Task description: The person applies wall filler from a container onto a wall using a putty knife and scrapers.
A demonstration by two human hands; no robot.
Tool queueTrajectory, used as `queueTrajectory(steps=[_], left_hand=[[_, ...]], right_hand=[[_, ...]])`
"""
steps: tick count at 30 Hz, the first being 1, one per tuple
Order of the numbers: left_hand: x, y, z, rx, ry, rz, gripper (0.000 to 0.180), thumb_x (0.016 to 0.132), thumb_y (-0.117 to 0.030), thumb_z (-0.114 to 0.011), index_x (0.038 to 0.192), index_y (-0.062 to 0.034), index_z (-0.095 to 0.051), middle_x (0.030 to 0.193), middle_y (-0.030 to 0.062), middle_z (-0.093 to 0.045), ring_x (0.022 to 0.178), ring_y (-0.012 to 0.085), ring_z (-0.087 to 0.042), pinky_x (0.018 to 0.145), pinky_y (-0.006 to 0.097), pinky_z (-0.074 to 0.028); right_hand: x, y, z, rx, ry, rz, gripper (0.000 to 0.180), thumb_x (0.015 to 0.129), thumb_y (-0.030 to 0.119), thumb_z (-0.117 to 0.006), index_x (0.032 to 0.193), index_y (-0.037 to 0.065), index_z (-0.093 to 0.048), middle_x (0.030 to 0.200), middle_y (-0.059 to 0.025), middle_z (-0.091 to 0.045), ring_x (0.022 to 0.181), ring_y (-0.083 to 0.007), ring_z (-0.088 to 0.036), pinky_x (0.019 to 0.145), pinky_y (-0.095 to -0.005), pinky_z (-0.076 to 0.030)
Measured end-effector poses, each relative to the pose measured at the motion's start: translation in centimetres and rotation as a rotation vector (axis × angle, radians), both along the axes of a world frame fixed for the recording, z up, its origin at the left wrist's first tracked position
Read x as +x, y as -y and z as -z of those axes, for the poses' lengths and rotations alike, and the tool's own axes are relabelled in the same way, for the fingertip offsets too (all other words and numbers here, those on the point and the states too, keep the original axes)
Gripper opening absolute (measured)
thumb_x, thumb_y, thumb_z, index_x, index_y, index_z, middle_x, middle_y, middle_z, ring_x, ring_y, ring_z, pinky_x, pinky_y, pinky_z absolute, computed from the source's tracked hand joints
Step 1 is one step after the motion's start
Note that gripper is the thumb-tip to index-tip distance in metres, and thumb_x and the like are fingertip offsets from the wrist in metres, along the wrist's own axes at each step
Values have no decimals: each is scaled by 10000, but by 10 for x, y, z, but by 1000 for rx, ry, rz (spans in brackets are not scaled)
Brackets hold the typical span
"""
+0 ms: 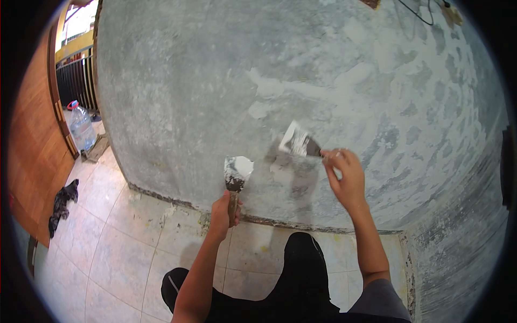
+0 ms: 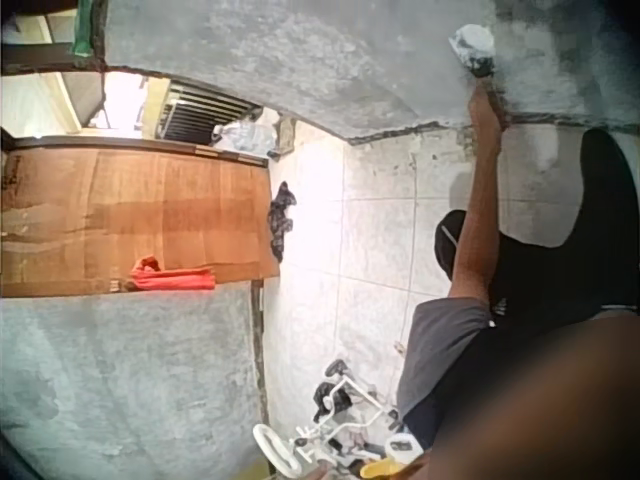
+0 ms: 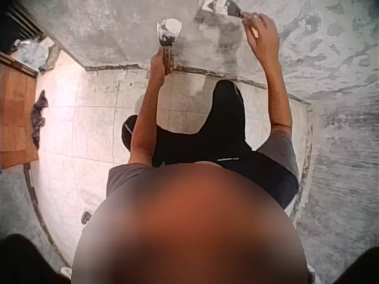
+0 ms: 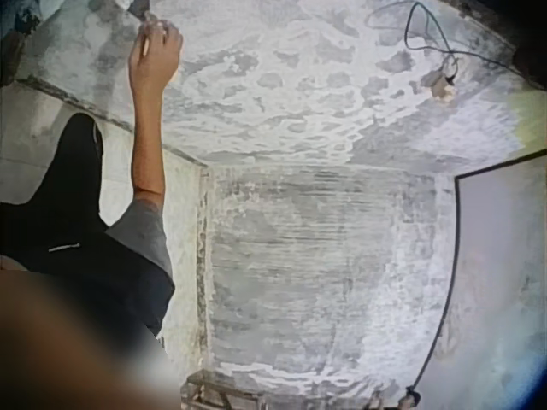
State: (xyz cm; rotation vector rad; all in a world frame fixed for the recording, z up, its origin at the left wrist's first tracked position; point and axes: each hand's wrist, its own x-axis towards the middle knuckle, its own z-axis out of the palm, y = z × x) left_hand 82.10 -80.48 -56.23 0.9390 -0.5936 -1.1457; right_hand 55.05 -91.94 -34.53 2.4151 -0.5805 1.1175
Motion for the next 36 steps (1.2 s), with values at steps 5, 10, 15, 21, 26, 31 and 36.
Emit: queueTrajectory(steps=[5, 10, 15, 21, 26, 31, 36], left_hand=[[0, 10, -3, -70, -37, -18, 596, 1086, -576, -390, 934, -52, -629, 615, 20, -527, 457, 132, -495, 439, 291, -402], [-2, 17, -8, -82, -57, -17, 598, 1086, -577, -391, 932, -50, -628, 610, 19, -521, 461, 134, -494, 444, 291, -403], [4, 12, -3, -44, -8, -48, 599, 1087, -574, -390, 935, -45, -627, 607, 21, -521, 464, 136, -500, 442, 294, -403], [6, 6, -8, -32, -15, -27, 602, 1082, -580, -395, 929, -47, -630, 607, 22, -526, 456, 135, -503, 435, 286, -402], [15, 0, -7, -1, 4, -53, 594, 1086, -570, -390, 930, -50, -631, 608, 21, -528, 455, 133, -505, 436, 285, -406], [18, 7, 1, 18, -7, -59, 592, 1088, -564, -390, 932, -49, -636, 611, 22, -534, 452, 131, -506, 433, 283, -407], [9, 3, -5, -7, -4, -61, 591, 1097, -550, -386, 934, -41, -640, 613, 22, -538, 448, 120, -501, 424, 275, -403]], right_hand=[[14, 38, -70, 274, 341, -134, 263, 956, 89, -678, 1214, 38, -682, 1133, -142, -733, 973, -275, -691, 822, -340, -531], [47, 87, -107, 154, 484, -184, 269, 976, 112, -699, 1216, -4, -667, 1201, -110, -733, 973, -138, -679, 772, -270, -539], [74, 99, -123, 26, 488, -170, 232, 922, 85, -704, 1145, 21, -687, 1129, -180, -731, 1012, -326, -714, 816, -370, -551], [34, 123, -141, -124, 313, -29, 229, 920, 81, -705, 1138, 18, -680, 1147, -155, -740, 1051, -364, -702, 885, -397, -549], [3, 104, -141, 59, 388, -33, 198, 932, 97, -721, 1107, 10, -687, 1139, -152, -749, 1027, -303, -727, 855, -339, -552], [47, 107, -166, -126, 252, -77, 190, 941, 106, -714, 1113, 27, -694, 1048, -126, -745, 954, -313, -718, 803, -367, -548], [25, 117, -147, -238, 176, 38, 198, 939, 105, -715, 1134, 69, -712, 948, -111, -716, 877, -326, -695, 750, -394, -539]])
